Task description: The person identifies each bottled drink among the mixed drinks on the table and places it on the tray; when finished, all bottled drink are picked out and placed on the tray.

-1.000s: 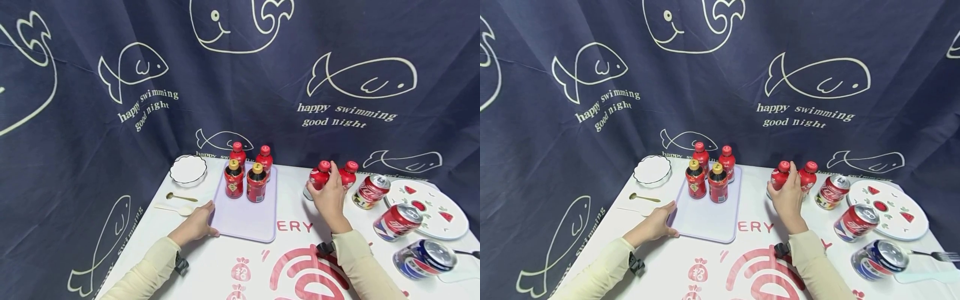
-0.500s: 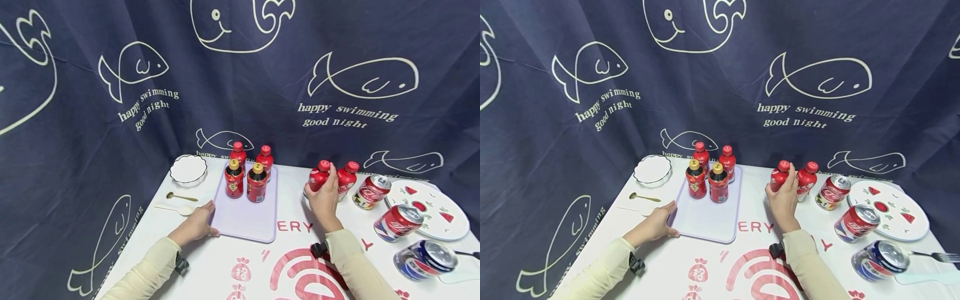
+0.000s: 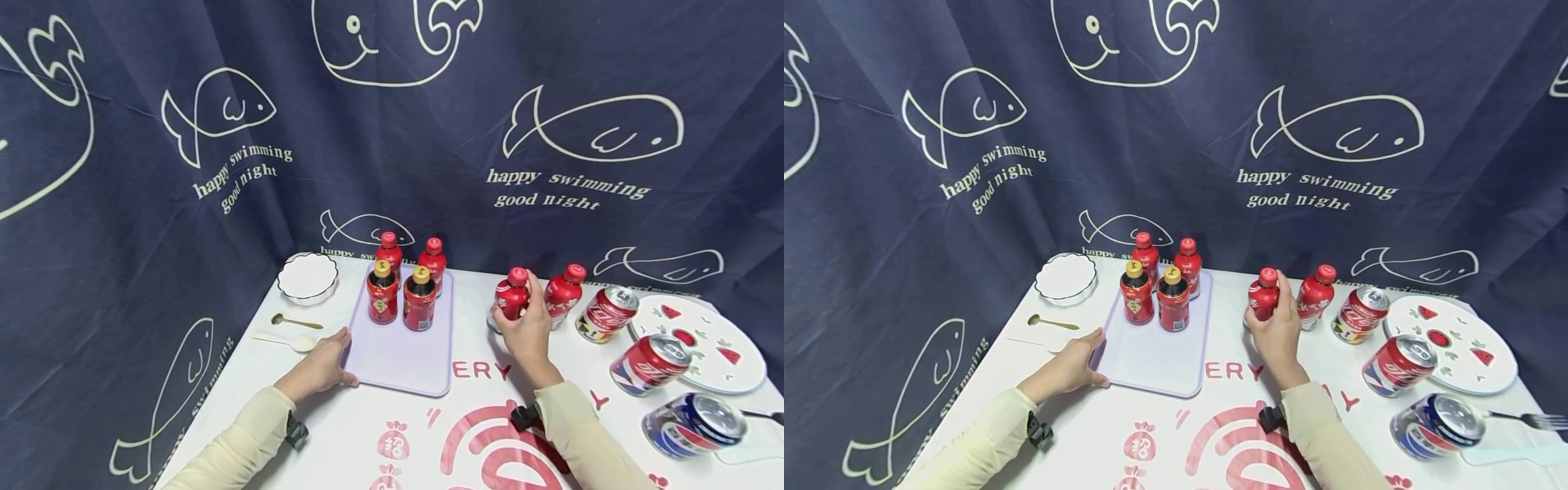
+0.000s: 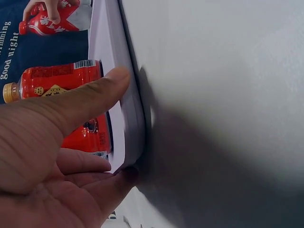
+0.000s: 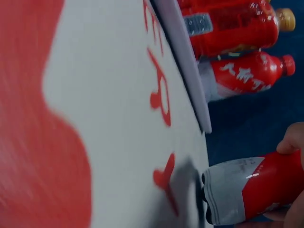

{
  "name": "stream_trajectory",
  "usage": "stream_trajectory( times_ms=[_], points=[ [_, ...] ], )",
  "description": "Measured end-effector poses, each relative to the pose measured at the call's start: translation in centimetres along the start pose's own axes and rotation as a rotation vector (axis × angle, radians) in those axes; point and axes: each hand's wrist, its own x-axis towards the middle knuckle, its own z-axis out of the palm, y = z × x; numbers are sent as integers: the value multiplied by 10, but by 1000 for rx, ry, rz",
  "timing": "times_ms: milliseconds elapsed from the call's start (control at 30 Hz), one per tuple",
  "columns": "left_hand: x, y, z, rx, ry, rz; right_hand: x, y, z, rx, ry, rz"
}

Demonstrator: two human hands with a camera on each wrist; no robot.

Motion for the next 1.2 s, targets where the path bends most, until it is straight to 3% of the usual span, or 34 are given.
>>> stream_trajectory(
  times_ms=[233,467,800,967,1200],
  points=[
    [0,0,0,6,0,10,-9,-24,-3,119,-77,-84],
    [1,-1,-1,13,-11,3,-26,-60,-6,209,-187,-109],
    [-1,3,-1,4,-27,-1,-43,-117,7,413,-378,-195],
    [-1,2,0,14,-26,-6,-50,-137,24,476,-457,-212],
    [0,2,0,5,-13,13,-55,-124,71,484,-479,-235]
  ],
)
